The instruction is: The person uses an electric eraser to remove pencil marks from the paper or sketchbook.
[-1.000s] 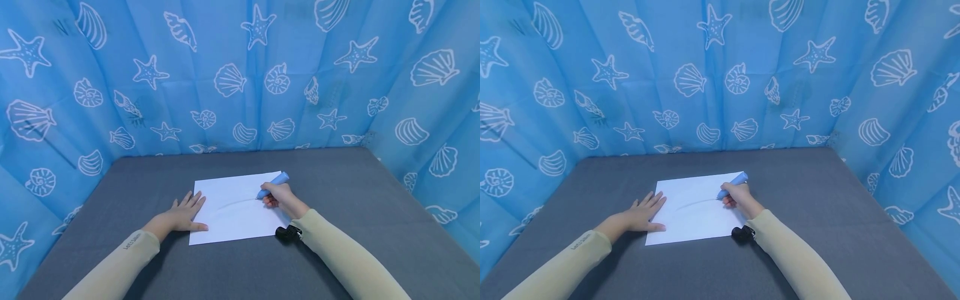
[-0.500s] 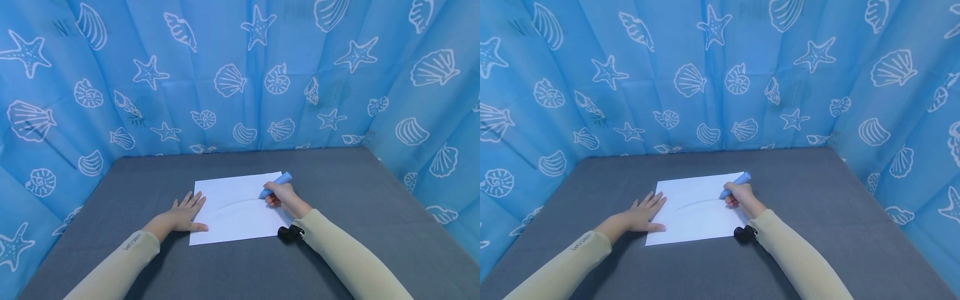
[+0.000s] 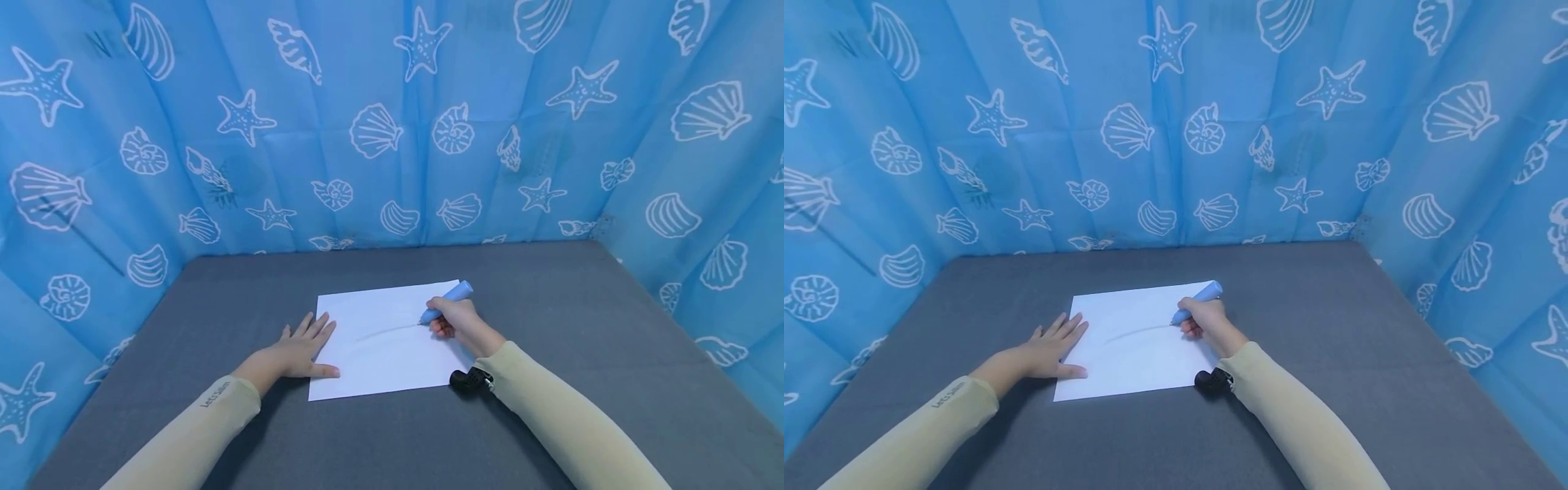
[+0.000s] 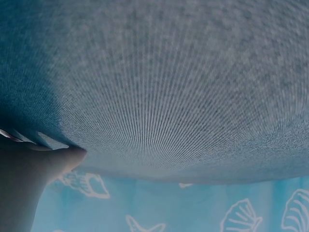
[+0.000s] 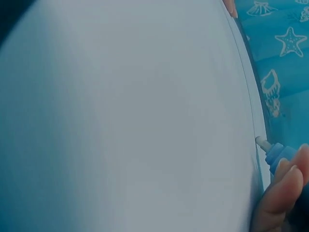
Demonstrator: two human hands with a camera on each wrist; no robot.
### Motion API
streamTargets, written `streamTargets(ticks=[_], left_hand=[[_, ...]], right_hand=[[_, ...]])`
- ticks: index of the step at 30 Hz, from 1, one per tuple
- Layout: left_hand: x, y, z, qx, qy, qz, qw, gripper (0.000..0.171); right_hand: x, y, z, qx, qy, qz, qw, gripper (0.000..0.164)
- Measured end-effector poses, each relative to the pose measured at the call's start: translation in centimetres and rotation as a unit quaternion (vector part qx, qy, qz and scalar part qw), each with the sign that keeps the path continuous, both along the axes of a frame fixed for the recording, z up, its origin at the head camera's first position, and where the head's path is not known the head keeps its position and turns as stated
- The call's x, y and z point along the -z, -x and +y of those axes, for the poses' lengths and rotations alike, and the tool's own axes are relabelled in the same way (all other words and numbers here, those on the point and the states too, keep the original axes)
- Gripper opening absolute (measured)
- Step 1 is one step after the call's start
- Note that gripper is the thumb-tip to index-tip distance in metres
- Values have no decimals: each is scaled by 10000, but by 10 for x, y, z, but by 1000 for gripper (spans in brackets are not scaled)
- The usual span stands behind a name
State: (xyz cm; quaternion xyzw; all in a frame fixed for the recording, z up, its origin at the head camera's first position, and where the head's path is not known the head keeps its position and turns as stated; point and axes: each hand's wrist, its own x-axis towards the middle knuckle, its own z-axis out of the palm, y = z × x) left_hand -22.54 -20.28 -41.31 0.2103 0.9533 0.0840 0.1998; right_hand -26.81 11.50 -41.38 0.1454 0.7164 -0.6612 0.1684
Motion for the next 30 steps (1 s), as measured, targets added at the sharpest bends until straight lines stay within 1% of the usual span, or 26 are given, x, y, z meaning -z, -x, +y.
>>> streamTargets(ticks=[3,8,14,19,24,30], left_hand=[[0,0,0,-20,-20,-13,10000,105],[1,0,-1,1,-16,-10,10000,106],[3,1,-2,0,57,19,10000,105],[-1,1,-1,-1,22,-22,10000,106],[-2,0,-1,-16,41,-35,10000,105],[-2,-1,-1,24,18,-59,10000,105]], right_hand=[[-1,0,-2,-68,-2,23,10000,26],[-1,-1,0,103,-52,11,9999,25],[-1,-3,-2,-111,23,37,9999,25],[-3,-4,-2,-25,-56,8,10000,24],[-3,-3,-6,-252,43,181,9995,25],[-1,-2,-4,-67,34,118,9999,27]])
